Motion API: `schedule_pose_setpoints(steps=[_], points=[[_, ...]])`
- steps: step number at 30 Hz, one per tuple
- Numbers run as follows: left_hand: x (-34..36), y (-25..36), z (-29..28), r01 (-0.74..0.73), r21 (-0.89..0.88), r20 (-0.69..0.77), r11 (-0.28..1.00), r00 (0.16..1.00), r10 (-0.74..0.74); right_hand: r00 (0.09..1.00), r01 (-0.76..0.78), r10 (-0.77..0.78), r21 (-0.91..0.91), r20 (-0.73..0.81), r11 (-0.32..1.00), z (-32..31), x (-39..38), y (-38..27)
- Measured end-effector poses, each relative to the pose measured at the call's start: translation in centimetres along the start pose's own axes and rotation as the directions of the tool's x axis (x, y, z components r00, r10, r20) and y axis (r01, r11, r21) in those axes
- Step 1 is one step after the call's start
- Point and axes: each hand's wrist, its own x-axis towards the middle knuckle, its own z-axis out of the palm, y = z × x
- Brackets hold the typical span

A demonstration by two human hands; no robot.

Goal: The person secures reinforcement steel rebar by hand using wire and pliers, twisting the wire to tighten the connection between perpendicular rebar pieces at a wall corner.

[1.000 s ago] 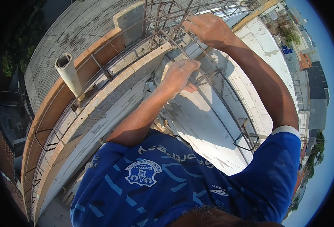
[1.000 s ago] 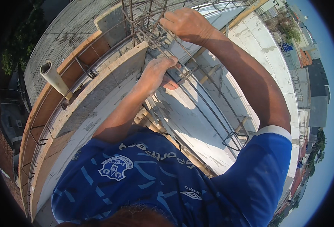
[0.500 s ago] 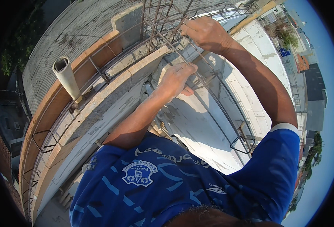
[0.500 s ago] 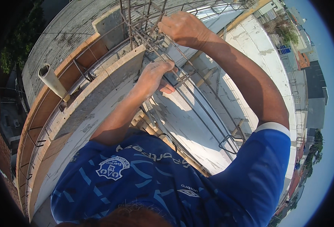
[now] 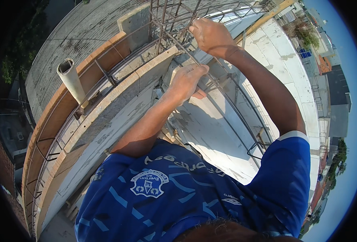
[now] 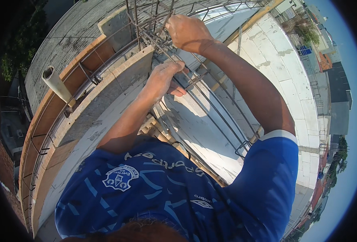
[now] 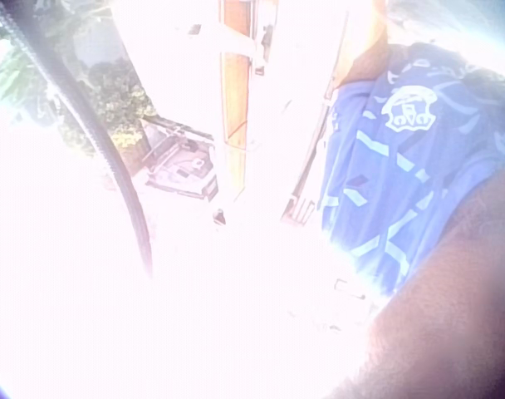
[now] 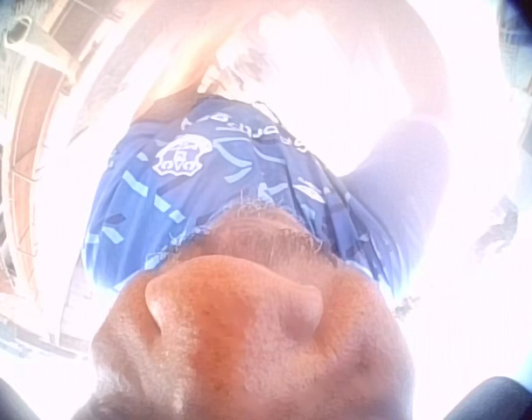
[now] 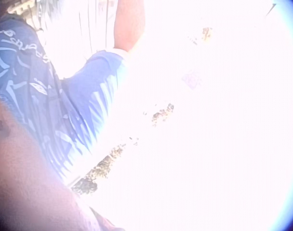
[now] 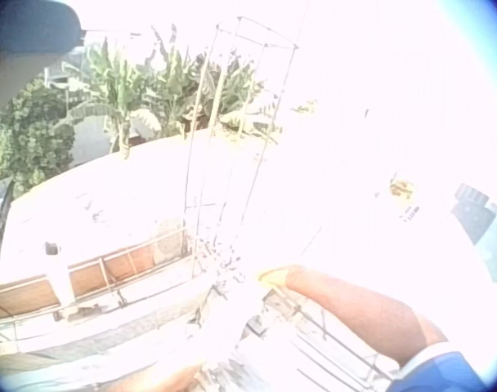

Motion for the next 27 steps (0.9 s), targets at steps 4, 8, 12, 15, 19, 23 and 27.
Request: schedule_pose_setpoints(steps=[4, 8, 12, 15, 19, 23, 27], points=[[-0.2, 0.0, -0.2, -0.023, -0.009, 0.006, 1.000, 1.000, 0.023, 0.986, -0.168, 0.163, 0.205, 0.044, 0.964, -0.9, -0.2, -1.0], [-0.2, 0.1, -0.3, -0.048, 0.013, 0.019, 0.999, 0.999, 0.048, 0.984, -0.178, 0.177, 0.166, 0.025, 0.970, -1.1, 0.3, -1.2], [-0.1, 0.3, -0.4, -0.051, 0.039, 0.022, 0.998, 0.998, 0.051, 0.972, -0.212, 0.212, -0.012, 0.098, 0.977, -0.8, 1.0, -0.9], [-0.3, 0.4, -0.3, -0.045, 0.087, -0.032, 0.995, 0.998, 0.048, 0.957, -0.254, 0.245, 0.043, 0.156, 0.966, -1.4, 1.8, -1.5], [-0.6, 0.3, -0.3, -0.031, 0.078, 0.003, 0.996, 1.000, 0.030, 0.928, -0.365, 0.345, 0.161, 0.141, 0.917, -1.2, 1.7, -1.6], [1.1, -3.1, -1.7, -0.569, 0.507, 0.171, 0.648, 0.803, 0.572, 0.896, -0.391, 0.387, -0.028, 0.219, 0.920, -0.7, 2.9, -2.2], [3.5, -5.2, -1.1, -0.624, 0.719, 0.245, 0.304, 0.638, 0.730, 0.874, -0.474, 0.454, 0.104, 0.171, 0.874, 1.0, 2.0, 0.0]])
